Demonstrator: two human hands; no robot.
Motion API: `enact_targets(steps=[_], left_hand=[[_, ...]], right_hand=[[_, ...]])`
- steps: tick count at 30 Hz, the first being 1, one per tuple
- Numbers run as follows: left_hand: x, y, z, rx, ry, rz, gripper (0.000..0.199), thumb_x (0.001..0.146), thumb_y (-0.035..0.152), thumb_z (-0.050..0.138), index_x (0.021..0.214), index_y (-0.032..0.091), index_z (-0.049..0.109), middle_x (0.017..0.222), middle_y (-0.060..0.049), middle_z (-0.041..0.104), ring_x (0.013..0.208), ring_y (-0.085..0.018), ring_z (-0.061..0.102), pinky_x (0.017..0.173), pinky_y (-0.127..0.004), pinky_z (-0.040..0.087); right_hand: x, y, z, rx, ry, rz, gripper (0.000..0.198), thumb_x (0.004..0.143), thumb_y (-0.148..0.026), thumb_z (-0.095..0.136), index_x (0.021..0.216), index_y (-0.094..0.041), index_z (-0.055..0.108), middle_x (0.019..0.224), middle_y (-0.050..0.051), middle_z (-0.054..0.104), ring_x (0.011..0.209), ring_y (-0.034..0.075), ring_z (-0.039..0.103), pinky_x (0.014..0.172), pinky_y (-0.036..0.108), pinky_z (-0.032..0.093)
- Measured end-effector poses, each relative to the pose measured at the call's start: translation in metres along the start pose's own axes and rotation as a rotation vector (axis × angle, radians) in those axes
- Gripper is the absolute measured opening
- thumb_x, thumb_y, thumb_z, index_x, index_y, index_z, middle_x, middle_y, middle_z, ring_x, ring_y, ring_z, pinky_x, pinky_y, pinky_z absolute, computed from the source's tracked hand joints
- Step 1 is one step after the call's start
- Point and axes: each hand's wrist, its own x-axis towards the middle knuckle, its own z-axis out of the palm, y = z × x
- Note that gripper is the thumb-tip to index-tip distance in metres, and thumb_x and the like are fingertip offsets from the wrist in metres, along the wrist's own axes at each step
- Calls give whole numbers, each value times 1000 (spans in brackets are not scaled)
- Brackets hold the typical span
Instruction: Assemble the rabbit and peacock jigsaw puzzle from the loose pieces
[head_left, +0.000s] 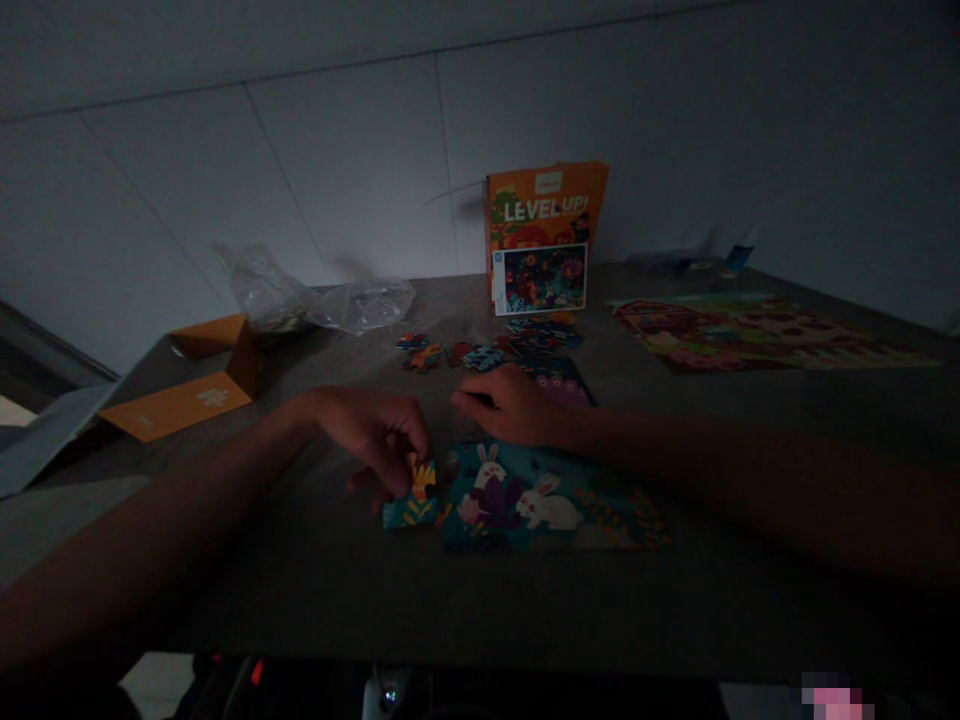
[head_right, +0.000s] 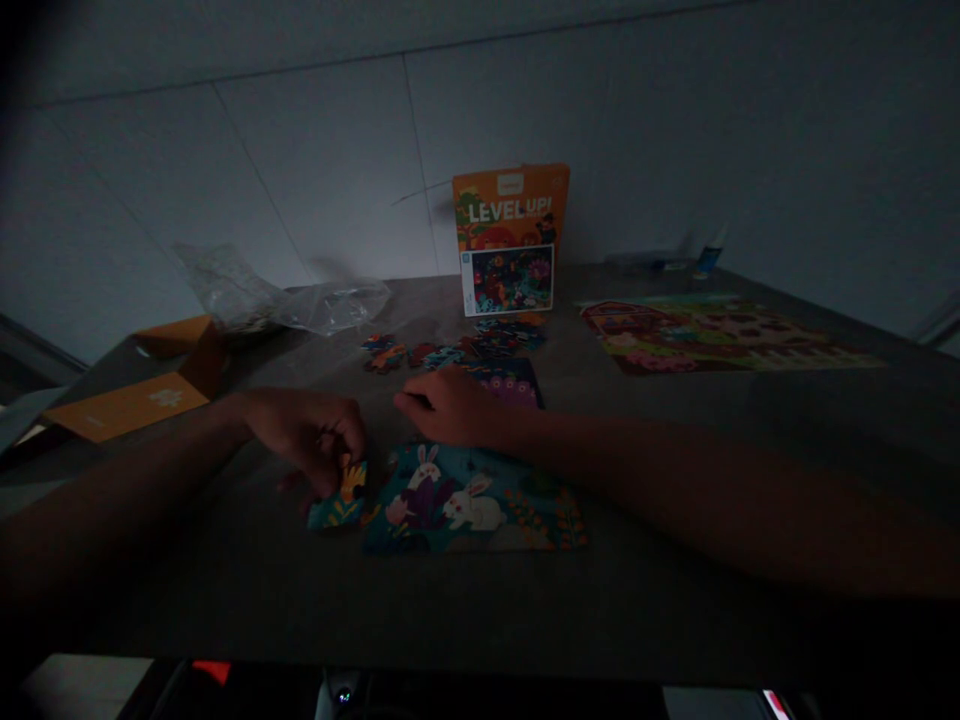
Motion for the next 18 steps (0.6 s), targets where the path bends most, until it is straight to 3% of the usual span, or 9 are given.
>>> enact_targets(steps=[3,12,18], left_hand=[[2,3,2,0,-82,-51,25,86,44,78,77,21,78,67,-8,77,43,-18,66,32,-23,50],[11,4,14,13,12,-95,29,86,39,79,67,20,66,56,-2,71,42,-16,65,33,-20,50],[12,2,19,13,76,-30,32,85,44,79,79,22,56,57,2,68,44,-17,66,33,-21,50]], right_hand=[[0,-1,0,-4,-2,0,37,95,-24,54,60,-17,50,55,-4,45,56,9,39,59,26,23],[0,-1,-1,-8,-20,-20,36,95,-24,54,61,-16,50,56,-5,43,56,8,40,59,26,23],[0,-3,-2,-30,-44,-12,36,95,-22,55,60,-15,53,54,-4,45,55,8,38,59,27,23]])
